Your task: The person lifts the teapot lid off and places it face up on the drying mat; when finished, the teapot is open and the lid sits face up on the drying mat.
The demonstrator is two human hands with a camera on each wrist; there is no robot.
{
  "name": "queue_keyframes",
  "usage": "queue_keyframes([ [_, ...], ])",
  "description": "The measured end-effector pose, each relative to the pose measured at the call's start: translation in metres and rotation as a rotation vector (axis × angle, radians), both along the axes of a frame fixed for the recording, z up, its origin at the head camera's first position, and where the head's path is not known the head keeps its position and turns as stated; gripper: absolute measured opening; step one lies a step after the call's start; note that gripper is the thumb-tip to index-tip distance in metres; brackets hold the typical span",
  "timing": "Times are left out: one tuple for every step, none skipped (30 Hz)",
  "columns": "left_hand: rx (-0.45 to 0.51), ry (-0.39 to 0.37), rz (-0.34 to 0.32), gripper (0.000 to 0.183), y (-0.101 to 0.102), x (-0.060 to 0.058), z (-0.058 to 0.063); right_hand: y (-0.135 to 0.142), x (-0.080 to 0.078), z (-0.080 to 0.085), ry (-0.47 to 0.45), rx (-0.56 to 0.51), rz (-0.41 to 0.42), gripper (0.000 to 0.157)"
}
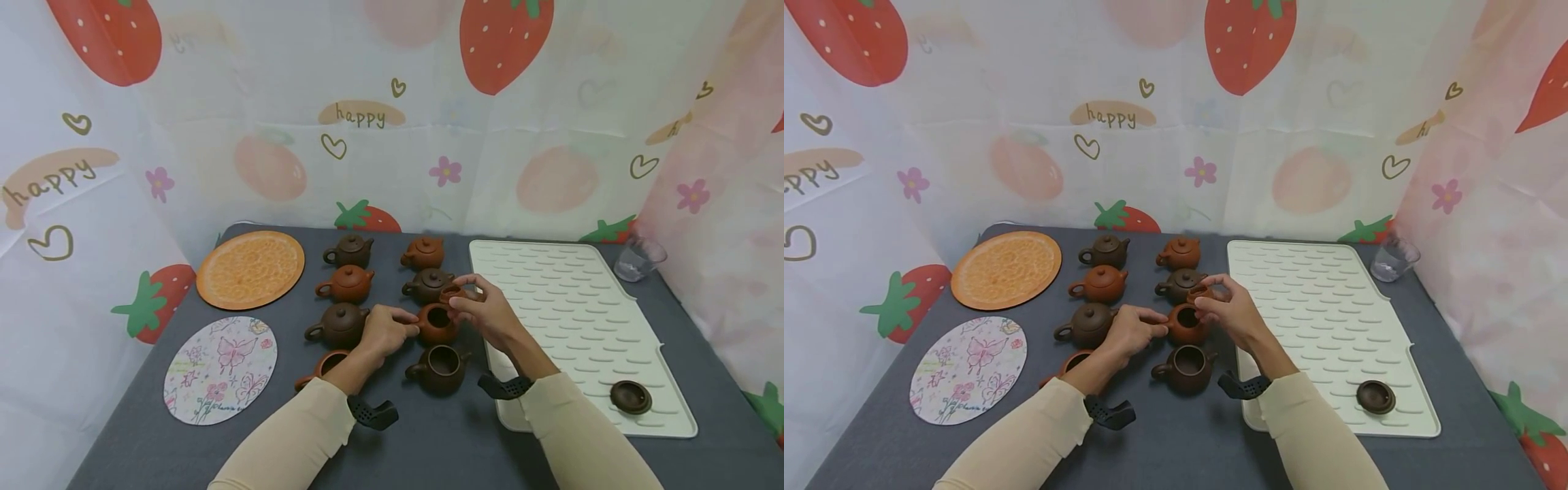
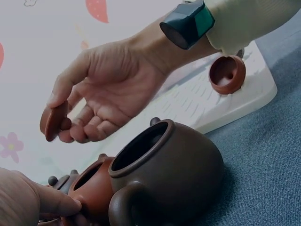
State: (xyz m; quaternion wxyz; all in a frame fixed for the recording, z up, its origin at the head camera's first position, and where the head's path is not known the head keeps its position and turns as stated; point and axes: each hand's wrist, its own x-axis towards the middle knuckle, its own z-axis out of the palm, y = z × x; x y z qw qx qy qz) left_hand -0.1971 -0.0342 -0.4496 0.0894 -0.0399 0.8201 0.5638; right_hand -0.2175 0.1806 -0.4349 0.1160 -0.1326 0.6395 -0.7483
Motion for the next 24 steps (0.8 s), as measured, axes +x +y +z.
queue_keyframes([
  [0.000, 0.000, 0.001, 0.007, 0.000, 0.000, 0.000, 0.001, 0.000, 0.000, 0.014, 0.008, 0.004, 0.052],
  [-0.001, -0.001, 0.001, 0.007, 0.000, 0.000, 0.000, 0.002, 0.001, 0.001, 0.025, 0.014, 0.005, 0.053],
  [-0.002, 0.000, 0.000, 0.007, 0.000, 0.000, 0.000, 0.003, 0.002, 0.002, 0.035, 0.018, 0.005, 0.053],
  [-0.003, 0.000, 0.000, 0.007, 0.000, 0.000, 0.000, 0.004, 0.002, 0.003, 0.042, 0.033, 0.001, 0.053],
  [-0.004, -0.001, -0.001, 0.007, 0.000, 0.000, -0.001, 0.005, 0.003, 0.004, 0.050, 0.050, -0.004, 0.053],
  [-0.005, 0.000, -0.002, 0.007, 0.000, -0.001, -0.001, 0.006, 0.004, 0.005, 0.057, 0.066, -0.010, 0.052],
  [-0.005, 0.001, -0.003, 0.007, 0.000, -0.001, -0.001, 0.007, 0.006, 0.006, 0.065, 0.083, -0.016, 0.051],
  [-0.005, 0.003, -0.005, 0.007, -0.001, -0.001, -0.002, 0.008, 0.007, 0.008, 0.069, 0.100, -0.026, 0.050],
  [-0.005, 0.005, -0.007, 0.007, -0.001, -0.001, -0.002, 0.009, 0.008, 0.010, 0.074, 0.117, -0.032, 0.049],
  [-0.004, 0.005, -0.008, 0.007, 0.000, -0.001, -0.002, 0.010, 0.009, 0.012, 0.084, 0.136, -0.036, 0.048],
  [-0.001, 0.006, -0.009, 0.007, 0.000, -0.001, -0.002, 0.012, 0.010, 0.013, 0.094, 0.144, -0.035, 0.048],
  [0.001, 0.008, -0.010, 0.007, 0.000, -0.001, -0.002, 0.014, 0.010, 0.015, 0.100, 0.149, -0.036, 0.048],
  [0.003, 0.009, -0.010, 0.007, 0.000, -0.001, -0.002, 0.016, 0.011, 0.016, 0.108, 0.156, -0.036, 0.048],
  [0.004, 0.008, -0.010, 0.006, 0.000, -0.001, -0.002, 0.018, 0.012, 0.018, 0.116, 0.166, -0.037, 0.048],
  [0.004, 0.009, -0.009, 0.006, 0.000, -0.001, -0.001, 0.020, 0.012, 0.020, 0.122, 0.169, -0.034, 0.048],
  [0.004, 0.008, -0.008, 0.006, 0.000, -0.001, -0.001, 0.022, 0.013, 0.021, 0.131, 0.177, -0.033, 0.048],
  [0.003, 0.008, -0.006, 0.006, 0.000, -0.001, -0.001, 0.024, 0.013, 0.023, 0.138, 0.185, -0.032, 0.048],
  [0.000, 0.008, -0.005, 0.006, 0.000, -0.001, -0.001, 0.026, 0.014, 0.025, 0.147, 0.190, -0.032, 0.048],
  [-0.002, 0.007, -0.004, 0.006, 0.000, -0.001, -0.002, 0.028, 0.015, 0.027, 0.155, 0.194, -0.030, 0.048],
  [-0.005, 0.007, -0.002, 0.006, 0.000, -0.001, -0.001, 0.030, 0.016, 0.029, 0.163, 0.200, -0.031, 0.048],
  [-0.007, 0.006, -0.001, 0.006, 0.000, -0.001, -0.001, 0.032, 0.016, 0.031, 0.170, 0.202, -0.030, 0.048],
  [-0.009, 0.005, -0.001, 0.006, 0.000, -0.001, -0.001, 0.034, 0.018, 0.033, 0.176, 0.207, -0.032, 0.047],
  [-0.011, 0.003, -0.002, 0.006, 0.000, -0.001, -0.001, 0.037, 0.019, 0.035, 0.182, 0.210, -0.034, 0.047],
  [-0.012, 0.001, -0.002, 0.006, 0.000, -0.001, -0.002, 0.039, 0.020, 0.037, 0.193, 0.220, -0.039, 0.047],
])
